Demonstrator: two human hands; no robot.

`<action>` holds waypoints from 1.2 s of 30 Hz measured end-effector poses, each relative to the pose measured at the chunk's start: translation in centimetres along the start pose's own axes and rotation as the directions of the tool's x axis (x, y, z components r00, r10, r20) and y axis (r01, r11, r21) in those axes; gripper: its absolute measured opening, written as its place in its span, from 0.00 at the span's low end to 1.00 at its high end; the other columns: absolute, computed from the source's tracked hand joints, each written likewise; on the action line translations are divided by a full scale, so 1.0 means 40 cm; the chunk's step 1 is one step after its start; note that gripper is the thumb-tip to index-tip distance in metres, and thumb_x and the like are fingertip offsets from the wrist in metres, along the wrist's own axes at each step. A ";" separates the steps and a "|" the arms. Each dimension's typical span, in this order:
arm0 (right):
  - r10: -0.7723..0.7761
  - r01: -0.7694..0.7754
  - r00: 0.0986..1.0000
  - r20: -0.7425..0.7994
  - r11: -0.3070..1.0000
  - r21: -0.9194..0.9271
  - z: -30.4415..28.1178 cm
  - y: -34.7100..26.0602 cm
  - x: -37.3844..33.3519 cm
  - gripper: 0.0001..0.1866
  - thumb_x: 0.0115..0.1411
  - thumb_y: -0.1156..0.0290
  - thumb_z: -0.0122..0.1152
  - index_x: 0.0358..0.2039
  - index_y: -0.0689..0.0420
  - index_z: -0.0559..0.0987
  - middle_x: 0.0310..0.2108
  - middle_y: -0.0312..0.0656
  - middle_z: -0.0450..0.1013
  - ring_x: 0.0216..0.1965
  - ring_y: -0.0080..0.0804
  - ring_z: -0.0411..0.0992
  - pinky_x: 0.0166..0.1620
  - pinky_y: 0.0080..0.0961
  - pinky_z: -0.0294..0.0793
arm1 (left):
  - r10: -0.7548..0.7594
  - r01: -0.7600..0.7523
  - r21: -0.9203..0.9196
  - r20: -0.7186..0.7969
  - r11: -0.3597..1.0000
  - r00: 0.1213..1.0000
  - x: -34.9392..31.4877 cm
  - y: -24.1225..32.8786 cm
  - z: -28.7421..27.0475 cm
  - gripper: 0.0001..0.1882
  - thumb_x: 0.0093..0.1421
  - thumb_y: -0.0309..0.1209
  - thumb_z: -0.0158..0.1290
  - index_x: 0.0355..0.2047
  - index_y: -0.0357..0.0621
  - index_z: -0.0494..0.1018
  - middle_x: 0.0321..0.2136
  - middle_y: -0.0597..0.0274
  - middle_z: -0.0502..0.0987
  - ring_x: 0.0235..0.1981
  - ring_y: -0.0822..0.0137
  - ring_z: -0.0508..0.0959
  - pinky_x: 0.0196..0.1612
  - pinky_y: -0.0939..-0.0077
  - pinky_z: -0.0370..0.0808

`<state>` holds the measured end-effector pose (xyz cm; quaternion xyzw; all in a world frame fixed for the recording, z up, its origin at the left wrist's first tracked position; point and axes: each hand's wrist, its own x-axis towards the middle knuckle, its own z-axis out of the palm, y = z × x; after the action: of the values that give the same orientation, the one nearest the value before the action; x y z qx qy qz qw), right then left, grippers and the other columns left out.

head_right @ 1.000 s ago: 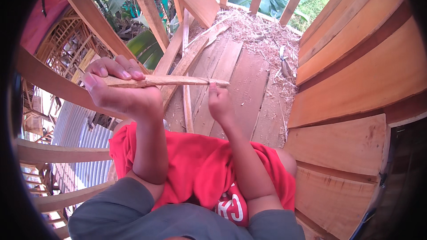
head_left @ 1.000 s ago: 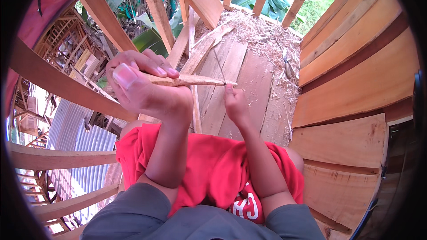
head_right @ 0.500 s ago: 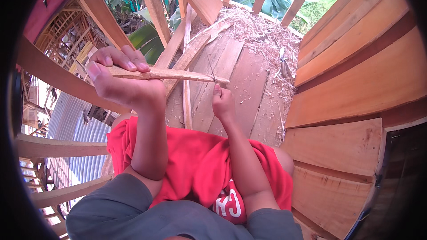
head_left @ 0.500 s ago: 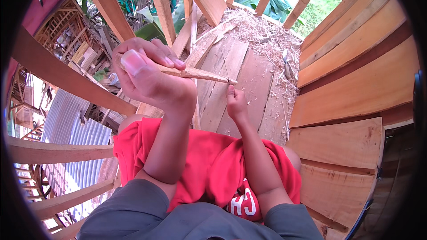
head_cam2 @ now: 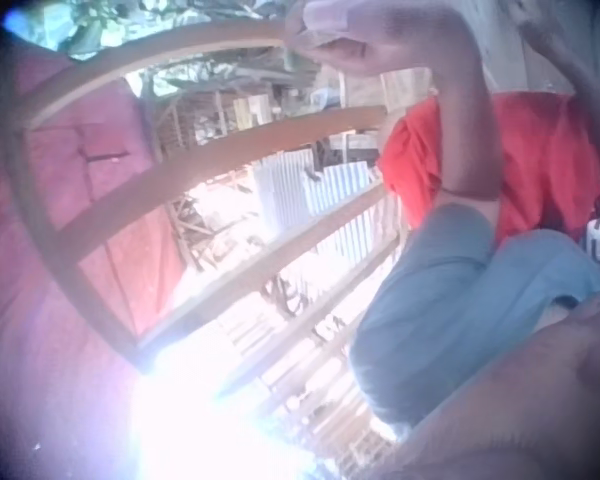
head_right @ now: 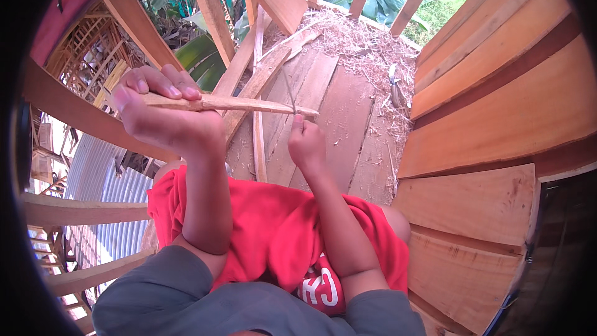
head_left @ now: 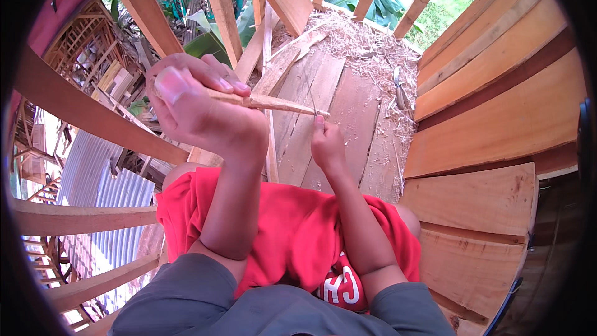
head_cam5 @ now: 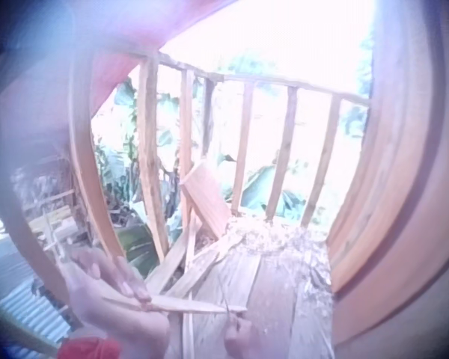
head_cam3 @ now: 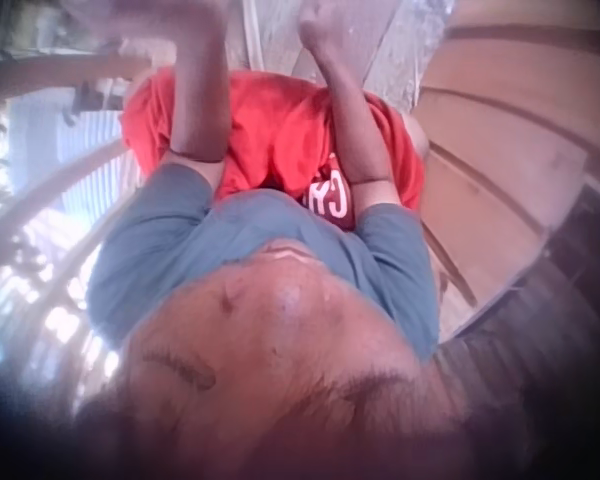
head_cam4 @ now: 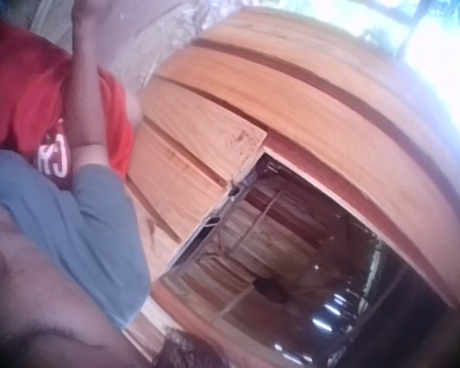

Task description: The person carves a small rectangular piece of wood using a knife, holding the wood in the left hand and the knife in the right. They repeatedly shave thin layers from the wood, gradually shaping it into a pointed tip. Wood shavings accumulate on the floor around them.

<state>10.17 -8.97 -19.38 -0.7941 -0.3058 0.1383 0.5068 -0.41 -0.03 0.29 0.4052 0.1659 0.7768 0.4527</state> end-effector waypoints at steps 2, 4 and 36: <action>-0.176 0.174 0.984 0.022 0.981 0.089 0.000 -0.027 -0.034 0.25 0.67 0.57 0.45 0.18 0.64 0.69 0.14 0.53 0.65 0.18 0.50 0.67 0.25 0.41 0.62 | -0.033 0.033 -0.026 0.009 0.999 0.999 0.004 0.001 -0.004 0.19 0.63 0.49 0.39 0.25 0.49 0.58 0.13 0.68 0.58 0.11 0.74 0.55 0.14 0.82 0.53; -0.061 0.060 0.997 0.039 0.997 0.044 -0.011 0.054 -0.002 0.25 0.67 0.57 0.45 0.19 0.63 0.70 0.15 0.53 0.66 0.19 0.51 0.68 0.26 0.41 0.61 | -0.028 0.031 -0.062 0.060 0.998 0.998 -0.004 0.007 0.002 0.19 0.63 0.49 0.39 0.25 0.49 0.58 0.13 0.67 0.58 0.11 0.73 0.56 0.14 0.82 0.53; -0.021 0.010 0.997 0.080 0.991 0.131 0.006 0.002 -0.002 0.28 0.69 0.56 0.41 0.20 0.67 0.71 0.15 0.53 0.67 0.19 0.45 0.69 0.27 0.42 0.64 | 0.084 -0.087 0.072 0.047 0.994 0.995 0.015 -0.007 -0.005 0.20 0.66 0.49 0.42 0.24 0.49 0.59 0.14 0.67 0.60 0.13 0.72 0.61 0.18 0.79 0.62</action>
<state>9.99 -8.88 -19.60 -0.7506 -0.3226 0.1863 0.5457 -0.57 0.66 0.30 0.4456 0.1671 0.7796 0.4071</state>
